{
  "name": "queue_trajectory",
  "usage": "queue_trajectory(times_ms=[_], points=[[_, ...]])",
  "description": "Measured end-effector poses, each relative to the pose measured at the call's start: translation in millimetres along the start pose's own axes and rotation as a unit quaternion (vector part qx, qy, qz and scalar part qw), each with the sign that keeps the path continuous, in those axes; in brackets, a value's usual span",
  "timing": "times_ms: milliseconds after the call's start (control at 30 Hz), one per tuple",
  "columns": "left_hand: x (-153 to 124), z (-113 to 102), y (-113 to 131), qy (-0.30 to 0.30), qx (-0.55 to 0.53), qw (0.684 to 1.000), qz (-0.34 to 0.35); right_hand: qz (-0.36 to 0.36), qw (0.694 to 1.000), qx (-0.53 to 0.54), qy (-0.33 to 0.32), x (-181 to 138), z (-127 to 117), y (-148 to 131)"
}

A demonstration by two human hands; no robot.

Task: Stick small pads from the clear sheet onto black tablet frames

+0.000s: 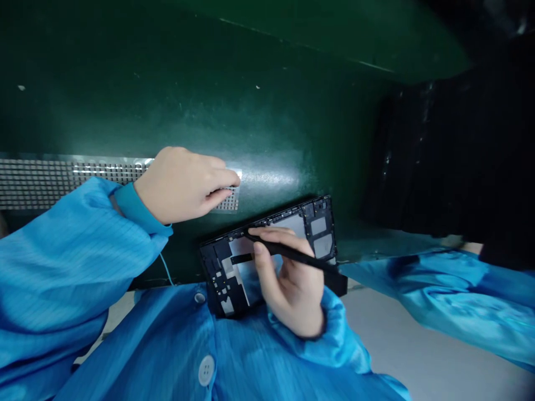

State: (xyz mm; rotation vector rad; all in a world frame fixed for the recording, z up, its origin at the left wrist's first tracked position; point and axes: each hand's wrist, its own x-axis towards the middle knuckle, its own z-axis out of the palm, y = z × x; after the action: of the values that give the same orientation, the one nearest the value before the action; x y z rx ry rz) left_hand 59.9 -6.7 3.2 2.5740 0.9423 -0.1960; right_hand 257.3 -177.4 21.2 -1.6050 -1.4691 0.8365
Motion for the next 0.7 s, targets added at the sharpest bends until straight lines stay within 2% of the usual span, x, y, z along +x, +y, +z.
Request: queue_trajectory(times_ms=[133,267,333,467,700], points=[[0.1,0.1,-2.4,0.009,-0.009,1.0,0.01,0.005,0.996,-0.021,-0.086,52.8,-22.6,5.5],[0.8,-0.7,-2.8,-0.004,-0.012,1.0,0.005,-0.016,0.984,-0.02,-0.178,91.7,-23.8,22.2],[1.2,-1.5,-1.8,-0.011,0.001,1.0,0.005,-0.017,0.981,-0.012,-0.191,94.6,-20.9,26.9],[1.3,-2.6,0.1,-0.021,0.031,0.999,0.007,-0.019,0.985,-0.006,-0.172,87.8,-18.9,27.9],[-0.1,-3.0,-0.7,-0.022,0.011,1.0,-0.01,-0.04,0.98,-0.024,-0.191,94.1,-19.3,27.8]])
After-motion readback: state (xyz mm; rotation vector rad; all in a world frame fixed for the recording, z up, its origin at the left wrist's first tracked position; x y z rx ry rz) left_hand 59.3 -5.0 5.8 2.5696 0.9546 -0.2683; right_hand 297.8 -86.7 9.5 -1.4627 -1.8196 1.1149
